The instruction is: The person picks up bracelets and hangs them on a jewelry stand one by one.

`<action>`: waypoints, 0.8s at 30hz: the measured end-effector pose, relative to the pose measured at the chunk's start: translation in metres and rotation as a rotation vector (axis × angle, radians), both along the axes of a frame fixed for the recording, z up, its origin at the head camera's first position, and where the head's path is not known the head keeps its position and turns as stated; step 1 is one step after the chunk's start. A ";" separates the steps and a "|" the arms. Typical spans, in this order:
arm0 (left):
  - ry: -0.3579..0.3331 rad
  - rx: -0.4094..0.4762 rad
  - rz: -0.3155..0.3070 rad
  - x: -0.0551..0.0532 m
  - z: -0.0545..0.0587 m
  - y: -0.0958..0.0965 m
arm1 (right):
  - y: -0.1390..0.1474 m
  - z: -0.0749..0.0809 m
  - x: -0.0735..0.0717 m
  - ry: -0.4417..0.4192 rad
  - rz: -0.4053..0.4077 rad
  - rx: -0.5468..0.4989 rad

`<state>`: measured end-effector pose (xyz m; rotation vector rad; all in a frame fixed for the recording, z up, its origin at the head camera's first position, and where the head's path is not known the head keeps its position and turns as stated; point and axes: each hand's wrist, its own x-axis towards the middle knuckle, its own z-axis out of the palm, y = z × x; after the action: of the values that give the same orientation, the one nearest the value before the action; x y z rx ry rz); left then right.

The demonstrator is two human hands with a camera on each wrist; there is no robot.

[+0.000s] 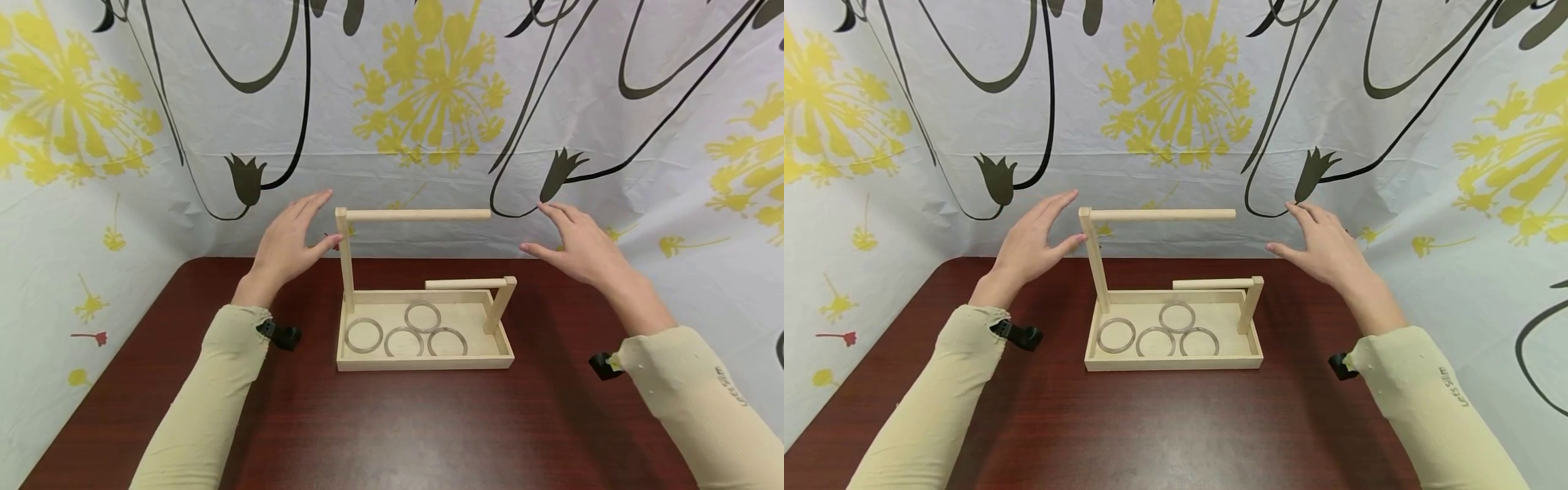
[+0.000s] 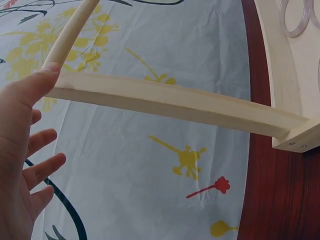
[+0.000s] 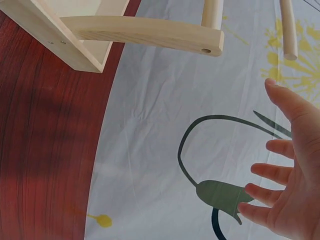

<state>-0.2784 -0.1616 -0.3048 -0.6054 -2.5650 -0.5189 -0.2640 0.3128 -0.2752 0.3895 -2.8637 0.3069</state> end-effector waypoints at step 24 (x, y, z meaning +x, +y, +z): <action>-0.028 0.329 -0.155 0.002 -0.005 0.014 | -0.012 0.003 0.015 0.048 0.022 -0.015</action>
<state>-0.2763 -0.1475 -0.3103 -0.6819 -2.3938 -0.9830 -0.2488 0.3008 -0.2725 0.4208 -2.8099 0.3180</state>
